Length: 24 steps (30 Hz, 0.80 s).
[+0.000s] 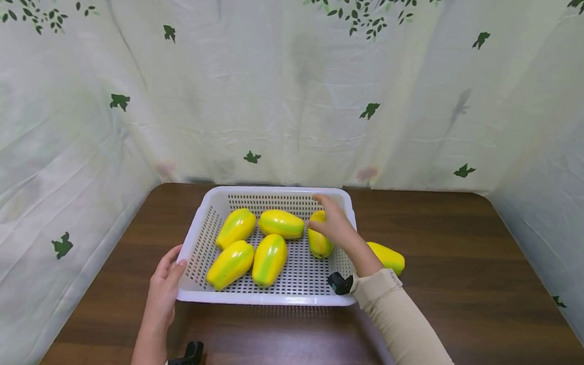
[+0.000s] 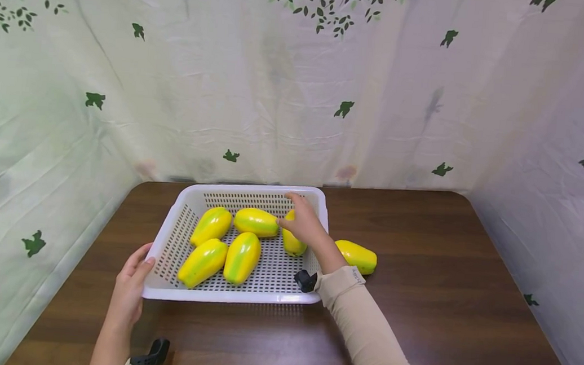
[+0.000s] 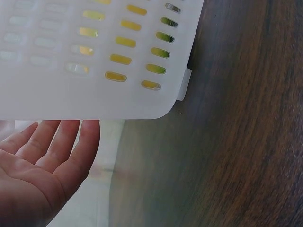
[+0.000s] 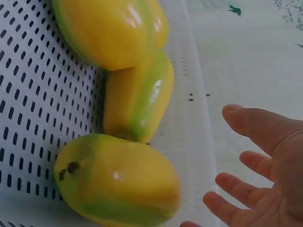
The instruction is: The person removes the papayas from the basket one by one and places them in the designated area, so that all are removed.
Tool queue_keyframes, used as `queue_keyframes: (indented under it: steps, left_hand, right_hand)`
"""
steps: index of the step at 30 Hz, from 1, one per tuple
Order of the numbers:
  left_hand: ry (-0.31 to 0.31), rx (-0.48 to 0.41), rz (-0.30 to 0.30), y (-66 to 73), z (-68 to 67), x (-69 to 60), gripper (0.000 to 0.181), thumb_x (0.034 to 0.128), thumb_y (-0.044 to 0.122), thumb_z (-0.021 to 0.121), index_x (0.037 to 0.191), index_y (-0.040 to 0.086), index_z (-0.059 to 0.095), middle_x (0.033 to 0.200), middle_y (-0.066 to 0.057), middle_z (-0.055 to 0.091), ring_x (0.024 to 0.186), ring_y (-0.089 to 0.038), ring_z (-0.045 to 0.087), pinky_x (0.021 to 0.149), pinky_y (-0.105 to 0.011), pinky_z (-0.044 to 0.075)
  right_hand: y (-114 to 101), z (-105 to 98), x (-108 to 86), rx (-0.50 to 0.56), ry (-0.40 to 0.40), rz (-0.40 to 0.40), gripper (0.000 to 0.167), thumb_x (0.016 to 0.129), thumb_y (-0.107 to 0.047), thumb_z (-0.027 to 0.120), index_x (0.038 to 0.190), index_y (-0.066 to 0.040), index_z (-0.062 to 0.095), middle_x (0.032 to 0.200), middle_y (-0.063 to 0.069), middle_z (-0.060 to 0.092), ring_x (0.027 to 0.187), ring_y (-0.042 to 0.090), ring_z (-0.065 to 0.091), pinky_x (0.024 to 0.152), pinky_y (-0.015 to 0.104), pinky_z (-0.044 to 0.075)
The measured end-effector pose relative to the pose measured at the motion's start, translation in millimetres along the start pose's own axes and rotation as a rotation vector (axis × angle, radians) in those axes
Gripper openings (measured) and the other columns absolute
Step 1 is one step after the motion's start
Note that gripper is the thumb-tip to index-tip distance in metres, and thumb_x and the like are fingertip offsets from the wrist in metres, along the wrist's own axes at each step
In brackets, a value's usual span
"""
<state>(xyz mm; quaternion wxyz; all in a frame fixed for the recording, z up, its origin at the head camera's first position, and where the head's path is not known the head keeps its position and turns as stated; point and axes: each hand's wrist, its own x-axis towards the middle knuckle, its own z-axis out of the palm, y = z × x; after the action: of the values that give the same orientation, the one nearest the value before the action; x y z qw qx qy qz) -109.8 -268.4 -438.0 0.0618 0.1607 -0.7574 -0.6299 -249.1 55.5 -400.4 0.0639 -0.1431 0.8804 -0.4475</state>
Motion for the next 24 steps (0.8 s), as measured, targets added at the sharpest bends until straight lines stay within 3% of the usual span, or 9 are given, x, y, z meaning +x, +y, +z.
queue_keyframes:
  steps: [16,24]
  left_hand:
    - [-0.001,-0.001,-0.011,-0.7,0.6,1.4,0.050,0.0949,0.036,0.040,0.140,0.021,0.027,0.134,-0.007,0.040,0.106,-0.018,0.046,0.076,-0.015,0.043]
    - [0.011,0.004,-0.005,-0.4,1.6,1.0,0.050,0.0946,0.036,0.041,0.140,0.020,0.029,0.133,-0.009,0.041,0.102,-0.015,0.048,0.075,-0.015,0.044]
  right_hand:
    - [8.1,13.7,4.4,-0.127,-0.055,0.132,0.074,0.077,-0.013,0.071,0.138,-0.004,0.030,0.134,0.016,0.035,0.116,0.027,0.038,0.096,0.042,0.033]
    - [9.2,16.7,5.1,-0.220,-0.116,0.122,0.071,0.075,-0.009,0.073,0.134,-0.001,0.034,0.132,0.015,0.037,0.114,0.027,0.039,0.096,0.039,0.032]
